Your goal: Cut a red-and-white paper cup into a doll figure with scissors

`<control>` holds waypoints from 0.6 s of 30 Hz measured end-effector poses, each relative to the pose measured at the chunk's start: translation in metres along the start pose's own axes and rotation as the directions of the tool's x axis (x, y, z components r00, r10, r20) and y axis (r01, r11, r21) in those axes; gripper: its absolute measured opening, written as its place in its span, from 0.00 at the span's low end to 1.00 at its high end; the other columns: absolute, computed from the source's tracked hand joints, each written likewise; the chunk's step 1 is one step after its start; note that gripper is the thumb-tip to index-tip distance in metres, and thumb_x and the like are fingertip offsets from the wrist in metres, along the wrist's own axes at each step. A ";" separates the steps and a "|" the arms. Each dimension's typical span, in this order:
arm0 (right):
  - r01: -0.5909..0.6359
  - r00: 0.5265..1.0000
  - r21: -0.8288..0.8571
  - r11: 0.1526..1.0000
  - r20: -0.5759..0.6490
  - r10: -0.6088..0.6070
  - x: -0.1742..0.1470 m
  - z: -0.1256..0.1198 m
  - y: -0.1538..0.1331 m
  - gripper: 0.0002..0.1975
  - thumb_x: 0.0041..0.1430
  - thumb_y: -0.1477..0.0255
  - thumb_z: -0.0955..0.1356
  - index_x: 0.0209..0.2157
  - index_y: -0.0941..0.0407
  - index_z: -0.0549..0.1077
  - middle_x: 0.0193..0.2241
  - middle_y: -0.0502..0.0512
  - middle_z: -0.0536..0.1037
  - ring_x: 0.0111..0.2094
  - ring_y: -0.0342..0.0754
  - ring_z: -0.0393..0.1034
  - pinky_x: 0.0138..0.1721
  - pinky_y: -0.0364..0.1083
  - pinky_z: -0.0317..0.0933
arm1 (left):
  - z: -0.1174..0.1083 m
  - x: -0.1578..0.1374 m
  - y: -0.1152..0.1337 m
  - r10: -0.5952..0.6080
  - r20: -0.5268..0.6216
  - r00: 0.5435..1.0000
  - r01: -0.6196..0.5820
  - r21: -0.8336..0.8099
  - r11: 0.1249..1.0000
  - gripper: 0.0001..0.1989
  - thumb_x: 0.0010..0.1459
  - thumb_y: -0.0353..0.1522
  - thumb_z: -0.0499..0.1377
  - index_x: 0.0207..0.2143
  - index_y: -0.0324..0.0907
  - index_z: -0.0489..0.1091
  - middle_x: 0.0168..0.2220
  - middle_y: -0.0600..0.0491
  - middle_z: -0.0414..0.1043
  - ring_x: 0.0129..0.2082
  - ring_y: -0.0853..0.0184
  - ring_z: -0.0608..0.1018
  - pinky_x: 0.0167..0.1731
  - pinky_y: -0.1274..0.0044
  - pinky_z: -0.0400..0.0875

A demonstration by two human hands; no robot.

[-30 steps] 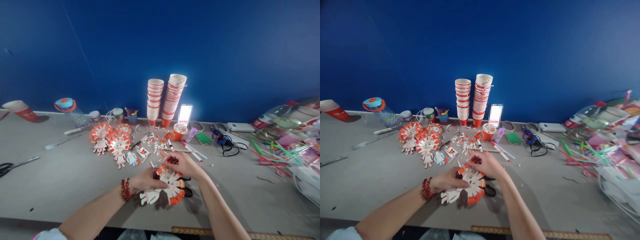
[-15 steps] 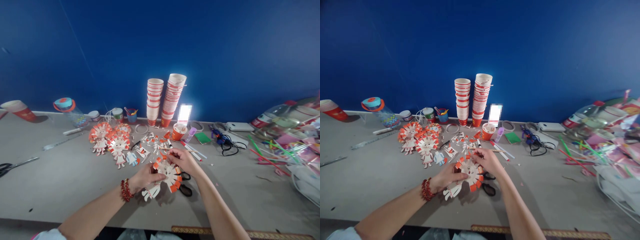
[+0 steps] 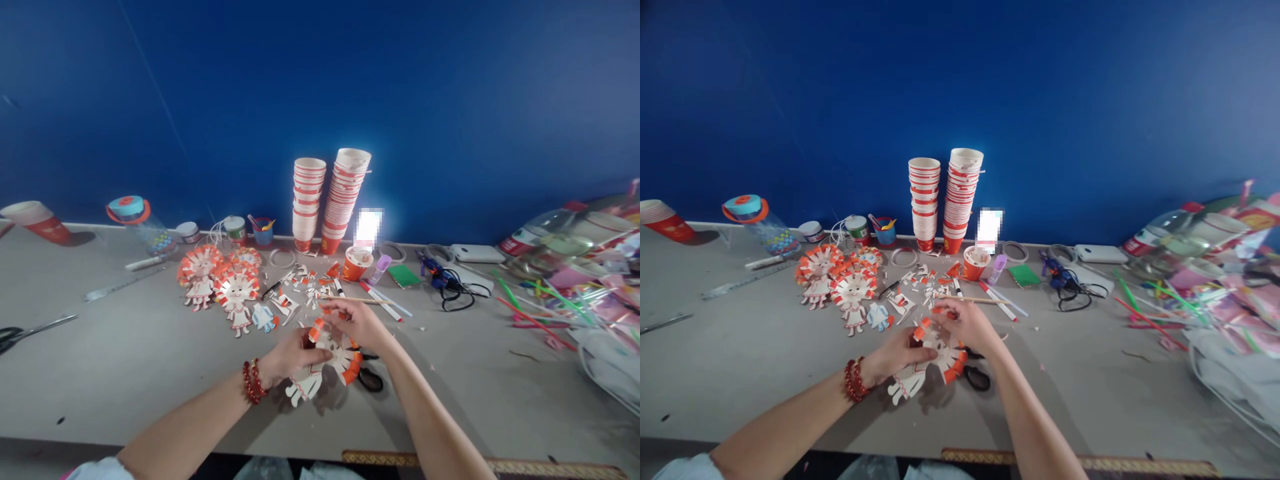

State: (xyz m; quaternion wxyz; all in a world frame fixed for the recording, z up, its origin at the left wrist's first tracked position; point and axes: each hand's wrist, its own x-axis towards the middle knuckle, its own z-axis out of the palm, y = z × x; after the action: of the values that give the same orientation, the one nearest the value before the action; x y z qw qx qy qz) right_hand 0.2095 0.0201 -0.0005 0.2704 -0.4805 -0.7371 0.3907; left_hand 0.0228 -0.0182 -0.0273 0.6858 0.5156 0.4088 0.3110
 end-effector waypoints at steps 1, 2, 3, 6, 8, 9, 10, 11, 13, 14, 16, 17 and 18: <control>0.015 1.000 0.003 1.000 -0.007 -0.015 0.000 -0.002 0.001 0.16 0.57 0.60 0.66 0.42 0.55 0.73 0.32 0.54 0.78 0.31 0.49 0.71 0.31 0.44 0.64 | 0.000 0.000 0.000 0.011 -0.008 1.000 -0.011 -0.027 1.000 0.15 0.45 0.38 0.67 0.30 0.36 0.72 0.20 0.57 0.64 0.19 0.74 0.63 0.21 0.80 0.57; 0.029 0.999 -0.004 1.000 -0.021 -0.029 -0.001 -0.004 0.001 0.17 0.55 0.60 0.67 0.44 0.55 0.72 0.35 0.55 0.78 0.33 0.50 0.71 0.33 0.45 0.64 | 0.001 0.000 0.000 0.015 -0.013 1.000 -0.016 -0.056 0.998 0.15 0.45 0.39 0.66 0.32 0.36 0.72 0.21 0.57 0.66 0.19 0.74 0.64 0.21 0.81 0.58; 0.034 0.999 -0.016 0.999 -0.041 -0.035 -0.002 -0.005 0.001 0.18 0.53 0.60 0.69 0.43 0.55 0.71 0.35 0.55 0.77 0.33 0.50 0.71 0.34 0.45 0.64 | 0.001 0.001 0.000 0.013 -0.027 1.000 -0.015 -0.084 0.996 0.16 0.45 0.39 0.66 0.33 0.37 0.72 0.22 0.56 0.67 0.20 0.74 0.65 0.21 0.81 0.58; -0.015 0.996 0.004 1.000 -0.093 0.016 -0.002 -0.007 0.003 0.14 0.53 0.59 0.69 0.33 0.56 0.71 0.27 0.52 0.76 0.29 0.49 0.70 0.30 0.44 0.64 | 0.001 0.001 0.002 -0.016 -0.112 0.994 -0.002 -0.155 0.988 0.18 0.44 0.39 0.67 0.33 0.36 0.71 0.24 0.53 0.71 0.21 0.73 0.68 0.22 0.81 0.61; -0.048 0.995 0.093 0.995 -0.087 0.056 -0.001 -0.006 0.005 0.14 0.57 0.58 0.66 0.30 0.56 0.70 0.25 0.52 0.76 0.27 0.49 0.71 0.27 0.44 0.64 | 0.002 0.000 0.003 -0.004 -0.127 0.992 -0.019 -0.184 0.983 0.18 0.43 0.38 0.68 0.33 0.35 0.72 0.27 0.50 0.74 0.23 0.71 0.71 0.25 0.80 0.65; -0.054 0.995 0.135 0.989 -0.073 0.065 -0.001 -0.006 0.006 0.15 0.58 0.58 0.64 0.31 0.56 0.71 0.25 0.53 0.76 0.27 0.49 0.72 0.27 0.44 0.64 | 0.002 0.000 0.005 0.011 -0.131 0.991 -0.037 -0.193 0.981 0.18 0.43 0.38 0.68 0.34 0.35 0.73 0.29 0.49 0.75 0.25 0.69 0.73 0.27 0.79 0.66; -0.051 0.997 0.165 0.985 -0.056 0.061 0.000 -0.005 0.007 0.16 0.59 0.58 0.64 0.33 0.57 0.71 0.26 0.54 0.76 0.28 0.50 0.72 0.27 0.44 0.65 | 0.003 0.000 0.006 0.030 -0.139 0.990 -0.057 -0.198 0.979 0.18 0.44 0.38 0.68 0.34 0.36 0.74 0.31 0.48 0.76 0.27 0.67 0.74 0.29 0.78 0.68; -0.038 0.998 0.175 0.984 -0.045 0.046 0.000 -0.005 0.008 0.16 0.59 0.58 0.64 0.36 0.57 0.71 0.28 0.55 0.77 0.30 0.50 0.73 0.29 0.45 0.65 | 0.003 0.000 0.007 0.051 -0.157 0.986 -0.082 -0.199 0.977 0.18 0.44 0.38 0.68 0.35 0.36 0.74 0.33 0.47 0.77 0.30 0.65 0.76 0.32 0.77 0.69; -0.002 0.999 0.155 0.988 -0.042 0.008 0.000 -0.004 0.007 0.19 0.58 0.58 0.65 0.45 0.57 0.69 0.34 0.56 0.77 0.34 0.51 0.73 0.33 0.46 0.66 | 0.003 0.001 0.008 0.090 -0.213 0.973 -0.133 -0.196 0.971 0.18 0.45 0.38 0.67 0.38 0.37 0.74 0.36 0.46 0.78 0.34 0.62 0.77 0.35 0.76 0.70; 0.014 0.999 0.126 0.992 -0.050 -0.008 0.000 -0.003 0.007 0.22 0.56 0.58 0.67 0.48 0.56 0.67 0.38 0.57 0.76 0.37 0.51 0.72 0.35 0.46 0.66 | 0.003 0.001 0.009 0.098 -0.251 0.963 -0.149 -0.191 0.970 0.18 0.46 0.38 0.67 0.38 0.37 0.74 0.36 0.45 0.78 0.35 0.62 0.78 0.35 0.76 0.70; 0.025 0.996 0.040 0.999 -0.092 -0.021 -0.002 0.000 0.005 0.26 0.52 0.60 0.70 0.50 0.56 0.66 0.41 0.57 0.75 0.39 0.52 0.70 0.39 0.48 0.66 | 0.002 0.001 0.008 0.096 -0.326 0.941 -0.158 -0.170 0.973 0.18 0.46 0.39 0.67 0.37 0.37 0.74 0.35 0.45 0.78 0.32 0.63 0.78 0.31 0.77 0.71; 0.017 0.992 0.006 1.000 -0.122 -0.016 -0.002 0.001 0.004 0.26 0.51 0.61 0.71 0.49 0.56 0.66 0.40 0.57 0.75 0.38 0.52 0.70 0.39 0.48 0.65 | 0.002 0.002 0.007 0.088 -0.356 0.930 -0.155 -0.164 0.974 0.18 0.45 0.40 0.67 0.36 0.37 0.74 0.33 0.46 0.78 0.30 0.64 0.78 0.29 0.78 0.71; 0.004 0.990 -0.004 1.000 -0.144 -0.005 -0.002 0.002 0.003 0.24 0.51 0.62 0.70 0.48 0.56 0.67 0.37 0.56 0.75 0.37 0.52 0.70 0.38 0.49 0.65 | 0.002 0.002 0.007 0.077 -0.373 0.925 -0.148 -0.165 0.975 0.18 0.45 0.40 0.66 0.35 0.37 0.74 0.31 0.47 0.78 0.27 0.65 0.78 0.26 0.79 0.70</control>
State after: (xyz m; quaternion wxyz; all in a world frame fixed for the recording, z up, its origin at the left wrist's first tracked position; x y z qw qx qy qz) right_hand 0.2100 0.0182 -0.0044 0.3230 -0.5064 -0.7174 0.3529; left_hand 0.0251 -0.0158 -0.0210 0.6251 0.4036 0.4670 0.4778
